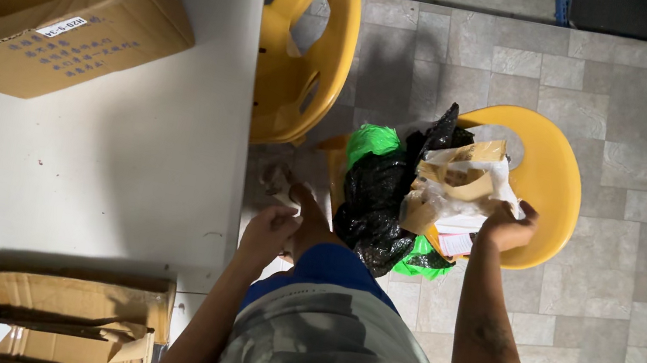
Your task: The person flattens empty cardboard boxes on a table by folding the flaps down and pressing them flat, tears tape off one box, stacks the flattened cardboard, and gathers plastic packaging and foam inserts into a pile on the table.
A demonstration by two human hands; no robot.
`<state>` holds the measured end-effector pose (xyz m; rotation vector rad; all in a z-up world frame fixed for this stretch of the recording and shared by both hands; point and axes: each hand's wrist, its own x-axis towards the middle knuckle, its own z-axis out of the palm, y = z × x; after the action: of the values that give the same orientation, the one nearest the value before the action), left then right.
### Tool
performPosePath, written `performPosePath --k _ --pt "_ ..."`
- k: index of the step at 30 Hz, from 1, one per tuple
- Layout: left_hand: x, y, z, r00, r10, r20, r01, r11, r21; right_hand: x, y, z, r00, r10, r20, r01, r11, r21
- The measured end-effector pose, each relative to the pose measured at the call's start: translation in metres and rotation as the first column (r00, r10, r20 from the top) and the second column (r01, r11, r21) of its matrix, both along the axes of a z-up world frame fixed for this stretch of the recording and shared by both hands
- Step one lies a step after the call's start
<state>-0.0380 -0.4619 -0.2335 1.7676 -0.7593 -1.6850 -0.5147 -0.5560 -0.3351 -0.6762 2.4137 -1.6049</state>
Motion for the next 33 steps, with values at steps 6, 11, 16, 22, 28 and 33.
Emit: performPosePath --k 6,11,16,22,28,33 --pt "-0.002 0.001 -0.006 0.999 0.002 -0.035 -0.004 0.999 -0.035 0.006 -0.002 0.017 0.961 -0.037 -0.274 0.084 0.983 0.164" --pt "-0.005 0.002 -0.005 1.0 -0.023 0.008 0.023 1.0 -0.019 0.012 -0.002 0.032 0.988 0.017 0.155 -0.035 0.993 0.113" --pt "-0.006 0.001 0.001 0.998 -0.037 0.051 0.036 0.999 0.013 -0.001 0.003 0.02 0.964 0.124 -0.235 -0.033 0.933 0.358" --pt "-0.007 0.003 -0.001 0.998 -0.037 0.047 0.036 0.999 0.009 0.001 0.004 0.022 0.948 0.0 -0.32 0.116 0.932 0.343" --pt "-0.009 0.001 0.001 0.998 -0.03 0.057 0.031 0.999 -0.01 0.039 -0.003 0.044 0.977 0.026 -0.213 0.028 0.969 0.246" --pt "0.0 -0.012 0.013 0.959 0.155 0.237 -0.145 0.988 -0.06 0.114 -0.028 0.068 0.933 0.305 -0.191 -0.311 0.95 -0.001"
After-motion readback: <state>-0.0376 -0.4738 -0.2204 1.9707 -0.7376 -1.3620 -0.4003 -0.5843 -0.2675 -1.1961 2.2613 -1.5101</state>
